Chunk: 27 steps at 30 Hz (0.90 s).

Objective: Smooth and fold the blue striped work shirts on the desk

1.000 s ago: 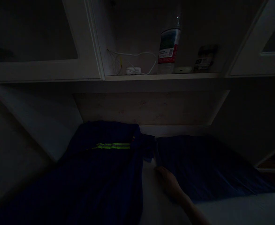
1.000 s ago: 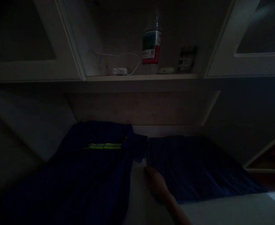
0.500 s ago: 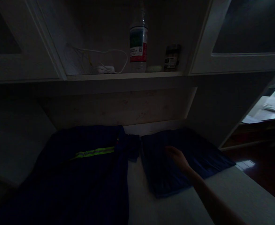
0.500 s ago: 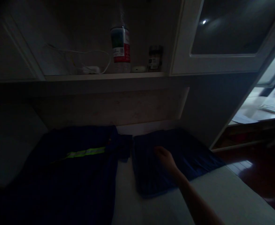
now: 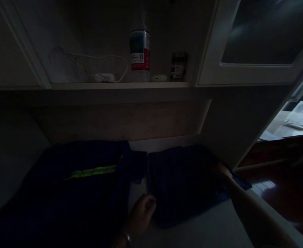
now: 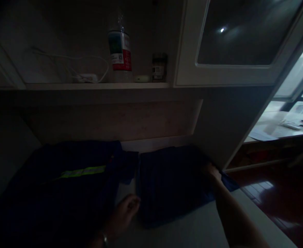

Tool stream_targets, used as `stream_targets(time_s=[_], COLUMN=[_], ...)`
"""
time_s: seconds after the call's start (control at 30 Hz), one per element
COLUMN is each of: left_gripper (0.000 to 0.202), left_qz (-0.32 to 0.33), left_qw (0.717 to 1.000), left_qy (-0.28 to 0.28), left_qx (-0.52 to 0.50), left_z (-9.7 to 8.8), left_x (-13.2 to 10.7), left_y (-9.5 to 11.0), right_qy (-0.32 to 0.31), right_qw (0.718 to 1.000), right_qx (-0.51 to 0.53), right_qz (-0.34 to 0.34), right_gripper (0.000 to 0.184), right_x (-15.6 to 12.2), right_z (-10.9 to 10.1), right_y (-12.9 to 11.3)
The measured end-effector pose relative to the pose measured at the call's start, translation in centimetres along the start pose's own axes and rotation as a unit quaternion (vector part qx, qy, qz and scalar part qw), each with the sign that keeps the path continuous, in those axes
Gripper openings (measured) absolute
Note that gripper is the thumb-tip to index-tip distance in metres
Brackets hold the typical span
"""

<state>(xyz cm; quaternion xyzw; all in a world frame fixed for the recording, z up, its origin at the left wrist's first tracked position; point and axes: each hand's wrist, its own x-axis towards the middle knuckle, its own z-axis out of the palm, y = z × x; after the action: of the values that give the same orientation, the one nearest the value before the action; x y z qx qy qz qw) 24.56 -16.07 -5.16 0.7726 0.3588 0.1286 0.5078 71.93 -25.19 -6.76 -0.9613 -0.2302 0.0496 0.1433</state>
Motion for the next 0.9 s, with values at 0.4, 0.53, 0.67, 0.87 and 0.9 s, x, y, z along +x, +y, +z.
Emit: stream_targets(time_s=[0.4,0.53,0.67,0.87,0.9], left_gripper=[0.029,0.021,0.014,0.017,0.018], left_qz=[-0.074,0.046,0.127,0.114,0.106], left_qw=[0.968,0.989,0.96,0.928,0.934], left_qy=[0.123,0.098,-0.215,-0.353,-0.341], left_qx=[0.206,0.102,-0.126,-0.029,-0.018], left_z=[2.5,3.0,4.9,6.9,7.0], left_x=[13.6,10.3,4.2,-1.0,-1.0], left_y=[2.1,5.6,7.3,6.2,6.2], right_qy=[0.023,0.044,0.059,0.077,0.068], right_qw=[0.997,0.99,0.986,0.985,0.986], right_qx=[0.074,0.118,0.15,0.153,0.153], right_qz=[-0.03,-0.059,-0.053,-0.006,-0.01], right_gripper=[0.044,0.045,0.057,0.062,0.06], right_x=[1.8,1.2,0.6,0.8,0.7], right_z=[-0.9,-1.1,-1.2,-2.8,-3.0], right_y=[1.6,2.2,2.6,3.3,3.5])
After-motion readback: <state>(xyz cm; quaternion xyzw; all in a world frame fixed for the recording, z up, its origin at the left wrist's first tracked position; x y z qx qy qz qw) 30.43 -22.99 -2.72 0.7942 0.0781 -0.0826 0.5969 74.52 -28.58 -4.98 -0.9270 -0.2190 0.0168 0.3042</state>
